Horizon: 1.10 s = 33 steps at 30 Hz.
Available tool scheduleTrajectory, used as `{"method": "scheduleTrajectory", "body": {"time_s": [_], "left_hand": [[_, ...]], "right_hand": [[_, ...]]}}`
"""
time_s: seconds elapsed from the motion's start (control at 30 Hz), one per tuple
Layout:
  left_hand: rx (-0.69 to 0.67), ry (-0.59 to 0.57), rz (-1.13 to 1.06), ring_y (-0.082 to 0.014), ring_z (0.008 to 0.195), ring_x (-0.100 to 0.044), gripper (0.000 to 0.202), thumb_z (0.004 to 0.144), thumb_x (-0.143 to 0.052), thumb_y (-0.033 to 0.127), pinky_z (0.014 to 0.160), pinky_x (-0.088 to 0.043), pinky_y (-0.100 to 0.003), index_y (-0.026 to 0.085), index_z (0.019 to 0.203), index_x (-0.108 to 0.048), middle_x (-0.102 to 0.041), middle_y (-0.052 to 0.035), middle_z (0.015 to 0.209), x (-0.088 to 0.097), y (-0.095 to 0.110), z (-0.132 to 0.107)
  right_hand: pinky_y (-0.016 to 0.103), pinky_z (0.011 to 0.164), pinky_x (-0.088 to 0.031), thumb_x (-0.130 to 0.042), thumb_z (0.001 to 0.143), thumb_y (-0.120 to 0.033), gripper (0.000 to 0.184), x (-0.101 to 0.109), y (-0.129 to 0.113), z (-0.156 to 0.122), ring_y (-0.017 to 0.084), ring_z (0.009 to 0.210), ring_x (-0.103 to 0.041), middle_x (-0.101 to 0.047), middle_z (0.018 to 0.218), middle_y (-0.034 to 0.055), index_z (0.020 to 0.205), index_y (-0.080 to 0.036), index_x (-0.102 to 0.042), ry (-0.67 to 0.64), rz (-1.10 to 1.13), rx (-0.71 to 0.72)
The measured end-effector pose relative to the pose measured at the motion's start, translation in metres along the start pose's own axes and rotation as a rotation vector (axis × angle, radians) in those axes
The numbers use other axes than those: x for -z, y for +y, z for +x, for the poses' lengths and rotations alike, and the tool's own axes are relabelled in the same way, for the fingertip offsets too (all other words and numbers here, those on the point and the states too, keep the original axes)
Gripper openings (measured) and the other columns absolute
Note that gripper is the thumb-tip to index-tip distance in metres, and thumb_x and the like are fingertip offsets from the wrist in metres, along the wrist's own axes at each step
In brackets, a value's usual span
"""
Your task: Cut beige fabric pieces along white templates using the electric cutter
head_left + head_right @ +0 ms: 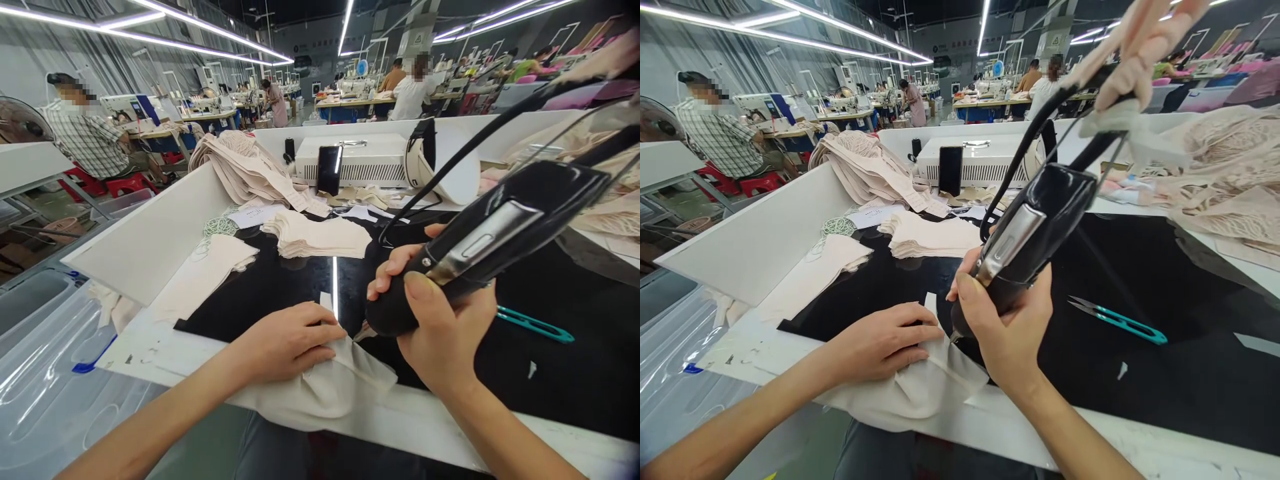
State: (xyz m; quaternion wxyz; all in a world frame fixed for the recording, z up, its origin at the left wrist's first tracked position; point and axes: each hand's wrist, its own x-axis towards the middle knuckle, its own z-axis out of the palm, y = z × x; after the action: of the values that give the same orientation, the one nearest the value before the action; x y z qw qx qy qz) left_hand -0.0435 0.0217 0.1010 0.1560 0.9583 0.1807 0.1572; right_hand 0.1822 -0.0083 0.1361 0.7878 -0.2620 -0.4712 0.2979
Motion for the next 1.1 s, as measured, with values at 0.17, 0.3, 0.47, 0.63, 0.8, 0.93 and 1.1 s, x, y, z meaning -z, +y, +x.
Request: {"method": "scheduleTrajectory", "body": {"time_s": [0.17,0.3,0.47,0.63,0.8,0.93,1.1], "left_hand": [[-0.086,-0.039,0.176,-0.0300,0.123,-0.074,0.042,0.122,-0.061,0.049,0.114,-0.063,-0.044,0.024,0.153,-0.074,-0.072,-0.0169,0.144,0.000,-0.001,-0.004],[-0.109,-0.017,0.219,-0.0296,0.126,-0.073,0.045,0.121,-0.063,0.052,0.122,-0.059,-0.045,0.023,0.153,-0.074,-0.071,-0.0171,0.145,-0.001,0.000,-0.005],[-0.086,-0.020,0.204,-0.0303,0.129,-0.073,0.043,0.121,-0.062,0.050,0.123,-0.058,-0.045,0.022,0.152,-0.075,-0.072,-0.0180,0.145,-0.001,0.003,-0.003],[-0.057,-0.024,0.197,-0.0310,0.131,-0.071,0.045,0.119,-0.065,0.054,0.119,-0.060,-0.044,0.026,0.152,-0.076,-0.070,-0.0180,0.147,-0.005,0.003,-0.003],[-0.041,-0.014,0.198,-0.0323,0.131,-0.070,0.047,0.117,-0.068,0.056,0.116,-0.061,-0.044,0.027,0.153,-0.077,-0.067,-0.0193,0.149,-0.010,0.002,-0.003],[-0.046,0.011,0.178,-0.0320,0.129,-0.071,0.046,0.118,-0.066,0.056,0.113,-0.063,-0.044,0.027,0.152,-0.078,-0.067,-0.0193,0.147,-0.011,0.001,-0.003],[-0.031,0.010,0.162,-0.0312,0.126,-0.071,0.047,0.117,-0.067,0.057,0.110,-0.065,-0.042,0.028,0.152,-0.079,-0.068,-0.0184,0.146,-0.013,0.002,-0.003]], "right_hand": [[0.026,0.060,-0.066,-0.098,0.098,-0.034,0.044,-0.001,0.001,0.000,0.014,0.066,-0.071,-0.076,0.095,-0.0048,0.133,-0.030,-0.071,0.002,0.005,-0.003],[0.027,0.060,-0.065,-0.097,0.098,-0.033,0.039,-0.002,0.001,0.003,0.015,0.066,-0.071,-0.076,0.094,-0.0049,0.126,-0.029,-0.069,0.013,-0.005,0.018],[0.028,0.061,-0.063,-0.096,0.098,-0.033,0.036,-0.006,0.005,0.006,0.014,0.067,-0.071,-0.076,0.094,-0.0056,0.116,-0.029,-0.066,0.031,0.002,0.015],[0.028,0.060,-0.064,-0.095,0.098,-0.032,0.035,-0.008,0.009,0.005,0.014,0.066,-0.071,-0.076,0.094,-0.0059,0.116,-0.029,-0.065,0.013,-0.029,0.005],[0.029,0.059,-0.064,-0.093,0.097,-0.031,0.034,-0.012,0.009,0.009,0.015,0.064,-0.070,-0.074,0.090,-0.0065,0.116,-0.030,-0.065,0.024,-0.039,0.002],[0.028,0.058,-0.063,-0.095,0.095,-0.033,0.041,-0.013,0.013,0.012,0.015,0.064,-0.069,-0.074,0.090,-0.0069,0.120,-0.030,-0.064,0.036,-0.018,0.018],[0.030,0.059,-0.064,-0.093,0.097,-0.036,0.037,-0.013,0.018,0.013,0.015,0.064,-0.070,-0.074,0.091,-0.0063,0.114,-0.029,-0.062,0.007,-0.072,0.008]]}}
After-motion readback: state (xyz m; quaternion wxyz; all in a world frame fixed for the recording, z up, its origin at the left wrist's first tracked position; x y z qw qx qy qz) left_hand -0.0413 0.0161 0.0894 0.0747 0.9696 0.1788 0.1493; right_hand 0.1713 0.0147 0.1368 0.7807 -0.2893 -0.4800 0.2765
